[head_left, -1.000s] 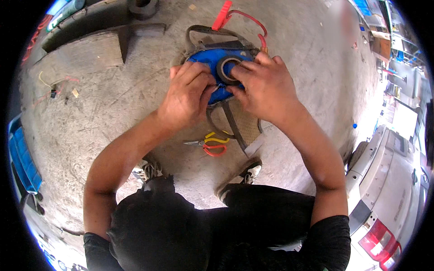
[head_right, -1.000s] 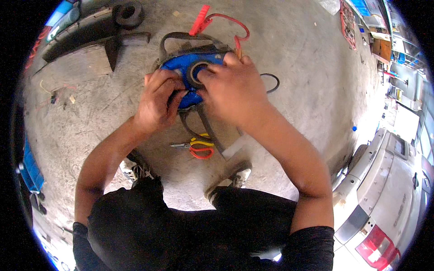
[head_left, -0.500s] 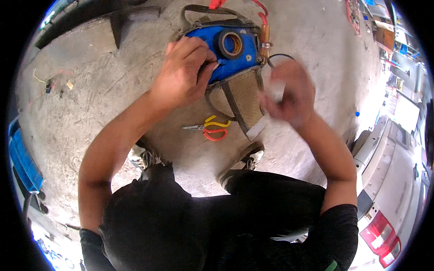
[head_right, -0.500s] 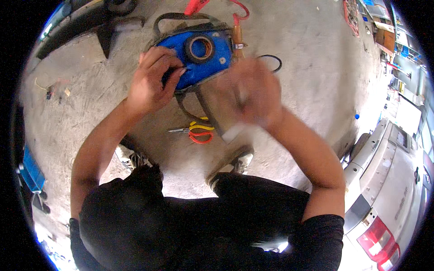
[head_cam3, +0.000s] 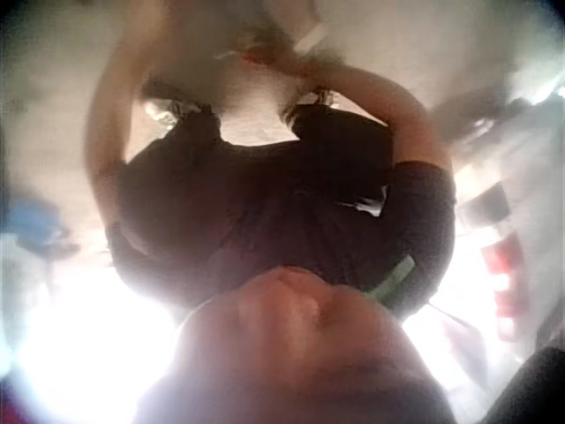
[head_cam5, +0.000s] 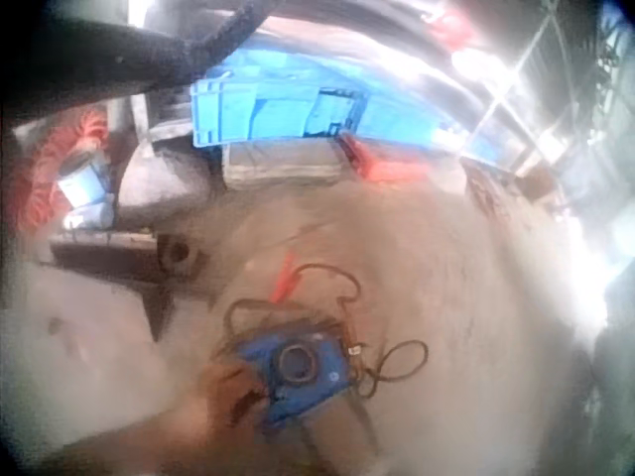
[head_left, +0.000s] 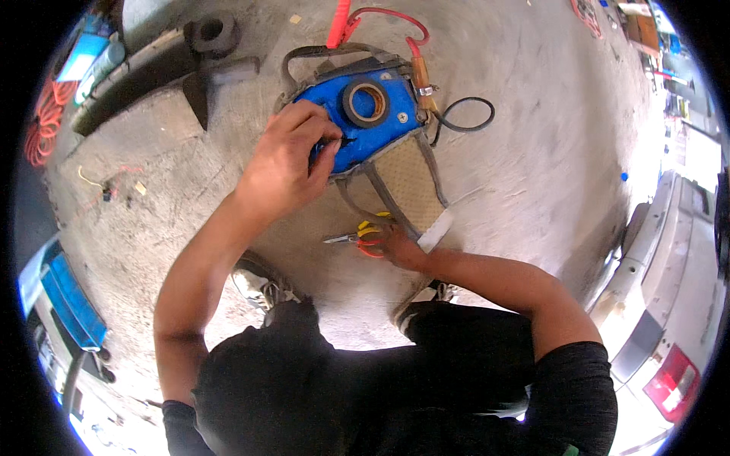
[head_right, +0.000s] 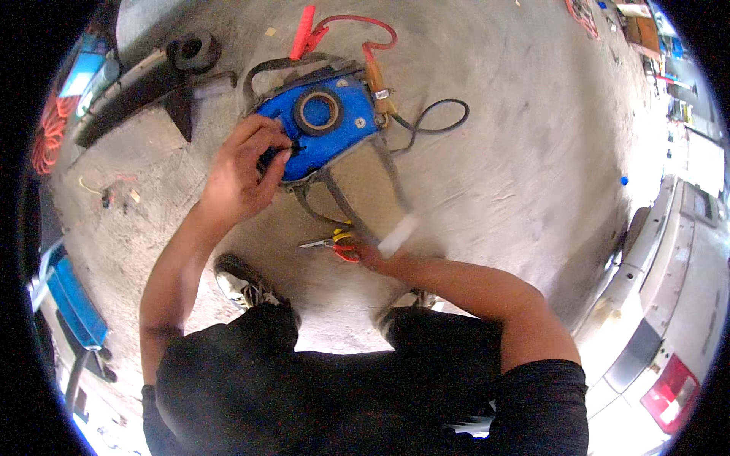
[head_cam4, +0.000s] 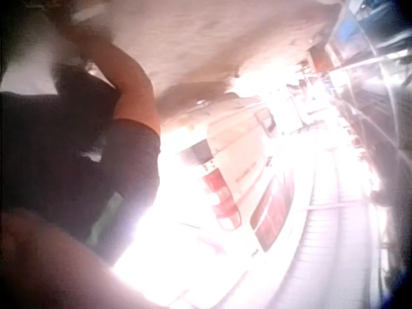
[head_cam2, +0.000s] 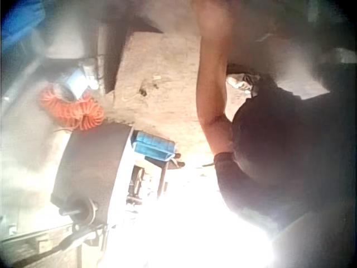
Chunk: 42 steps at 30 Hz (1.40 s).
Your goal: The person works on a small blue electrical device on the floor, stripping wires, cutting with scissors, and wrapping connections with electrical tape. They repeatedly handle the wires and tape to secure the connections.
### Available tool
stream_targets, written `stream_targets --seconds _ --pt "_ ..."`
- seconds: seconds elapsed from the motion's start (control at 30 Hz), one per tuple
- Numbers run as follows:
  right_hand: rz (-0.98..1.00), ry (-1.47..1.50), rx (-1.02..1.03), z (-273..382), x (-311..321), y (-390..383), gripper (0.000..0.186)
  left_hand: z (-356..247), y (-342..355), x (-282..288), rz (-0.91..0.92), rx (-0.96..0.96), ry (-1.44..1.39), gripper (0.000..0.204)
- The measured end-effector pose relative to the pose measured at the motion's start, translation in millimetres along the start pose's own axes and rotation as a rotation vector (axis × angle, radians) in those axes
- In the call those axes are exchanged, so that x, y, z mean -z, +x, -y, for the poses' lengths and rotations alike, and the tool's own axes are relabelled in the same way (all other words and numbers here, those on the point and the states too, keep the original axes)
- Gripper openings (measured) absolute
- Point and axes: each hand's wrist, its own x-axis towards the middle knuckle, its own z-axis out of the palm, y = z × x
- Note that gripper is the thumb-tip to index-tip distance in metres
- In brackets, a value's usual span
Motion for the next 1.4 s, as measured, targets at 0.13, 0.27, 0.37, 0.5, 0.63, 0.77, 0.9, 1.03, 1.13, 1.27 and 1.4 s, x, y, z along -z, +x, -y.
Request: stream_targets --seconds 0.13,0.27,0.37,0.5,0.63,0.77,0.9,1.03,1.13,1.27,1.4 --pt "-0.001 -0.192 -0.142 -37 -74 -13 0.044 -6 10 7 0.057 0.008 -0.046 0.015" --pt "0.138 0.187 -0.104 -9 20 -11 0.049 -7 8 6 0.104 0.066 0.006 0.017" --pt "0.402 0.466 -0.085 21 112 -34 0.053 -6 7 4 0.057 0.083 -0.055 0.015" --pt "0.739 0.656 -0.170 69 225 -46 0.059 -11 13 -1 0.039 0.124 -0.091 0.011" --pt "0.637 1.004 0.073 58 292 -38 0.060 -11 16 1 0.050 0.215 -0.156 0.007" --pt "0.448 1.538 0.028 39 303 -14 0.054 -8 17 1 0.068 0.202 -0.170 0.008" --pt "0.452 1.209 -0.130 28 302 19 0.078 -8 17 0 0.083 0.328 -0.230 0.010" --pt "0.449 1.087 -0.181 29 303 36 0.076 -7 16 0 0.105 0.343 -0.203 0.011" --pt "0.471 1.121 -0.169 27 305 43 0.067 -5 16 1 0.094 0.312 -0.207 0.011" --pt "0.474 1.125 -0.183 27 309 47 0.056 -7 15 0 0.115 0.391 -0.260 0.012" --pt "0.425 1.259 -0.139 32 310 51 0.051 -7 15 -1 0.089 0.354 -0.253 0.012"
